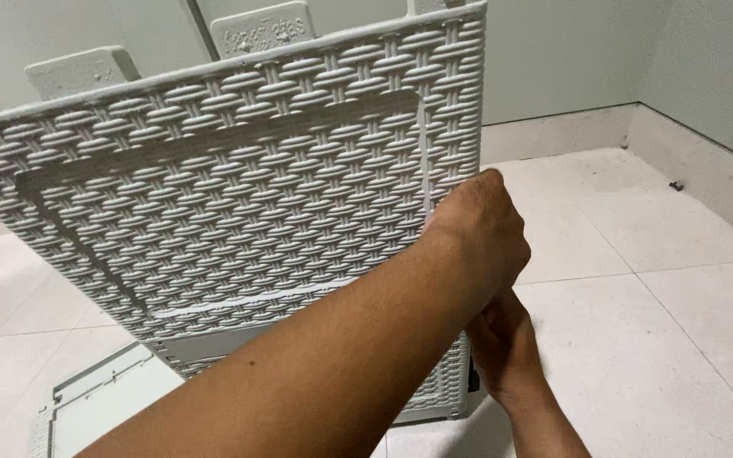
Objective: The person assembles a modular storage crate by snapping together white and brown wicker-style panels. They remove folded towels from the partially assembled crate, then continue attaching panels to complete the box.
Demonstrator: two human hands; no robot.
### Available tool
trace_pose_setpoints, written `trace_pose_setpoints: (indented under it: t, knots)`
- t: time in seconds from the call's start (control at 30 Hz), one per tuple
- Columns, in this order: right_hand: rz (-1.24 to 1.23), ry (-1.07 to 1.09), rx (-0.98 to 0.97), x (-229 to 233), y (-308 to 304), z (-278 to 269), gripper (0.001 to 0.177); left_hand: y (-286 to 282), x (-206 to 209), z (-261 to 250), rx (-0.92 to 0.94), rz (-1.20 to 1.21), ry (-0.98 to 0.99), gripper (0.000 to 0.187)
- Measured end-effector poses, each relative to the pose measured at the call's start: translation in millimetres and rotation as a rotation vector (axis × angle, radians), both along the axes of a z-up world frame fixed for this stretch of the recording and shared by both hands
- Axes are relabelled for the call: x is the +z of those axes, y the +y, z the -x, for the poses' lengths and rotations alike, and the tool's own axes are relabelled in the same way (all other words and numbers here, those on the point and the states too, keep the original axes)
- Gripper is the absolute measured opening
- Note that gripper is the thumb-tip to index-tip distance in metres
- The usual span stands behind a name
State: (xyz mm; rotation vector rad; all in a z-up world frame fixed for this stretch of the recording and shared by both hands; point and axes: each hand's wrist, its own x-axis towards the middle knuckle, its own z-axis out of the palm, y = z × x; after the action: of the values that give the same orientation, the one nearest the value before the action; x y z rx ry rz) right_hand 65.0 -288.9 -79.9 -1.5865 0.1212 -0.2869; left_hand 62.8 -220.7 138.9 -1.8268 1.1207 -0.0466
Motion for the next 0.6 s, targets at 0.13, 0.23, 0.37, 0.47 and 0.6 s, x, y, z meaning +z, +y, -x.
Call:
trace_pose_setpoints:
  t: [0.13, 0.23, 0.37, 0.47, 0.6]
  knots:
    - [0.028, -0.001, -0.001, 6.2, 1.0, 2.1, 0.042, 0.6, -0.3, -0.6, -0.007, -0.019, -0.007, 0.04]
    - [0.057, 0.062, -0.005, 10.4, -1.9, 2.8, 0.045, -0.1, 1.4, -0.8, -0.015, -0.023, -0.016, 0.042]
    - [0.197, 0.045, -0.026, 8.6, -6.0, 1.4, 0.045, -1.9, 1.9, -0.8, 0.01, -0.025, -0.003, 0.046]
    - [0.23, 0.135, -0.033, 3.6, -10.2, -2.0, 0.04, -1.2, 4.1, 2.4, 0.015, -0.023, -0.006, 0.045]
    - [0.007, -0.124, 0.109, -7.8, -18.1, -5.9, 0.039, 1.5, 8.5, 9.3, 0.022, 0.009, 0.005, 0.038]
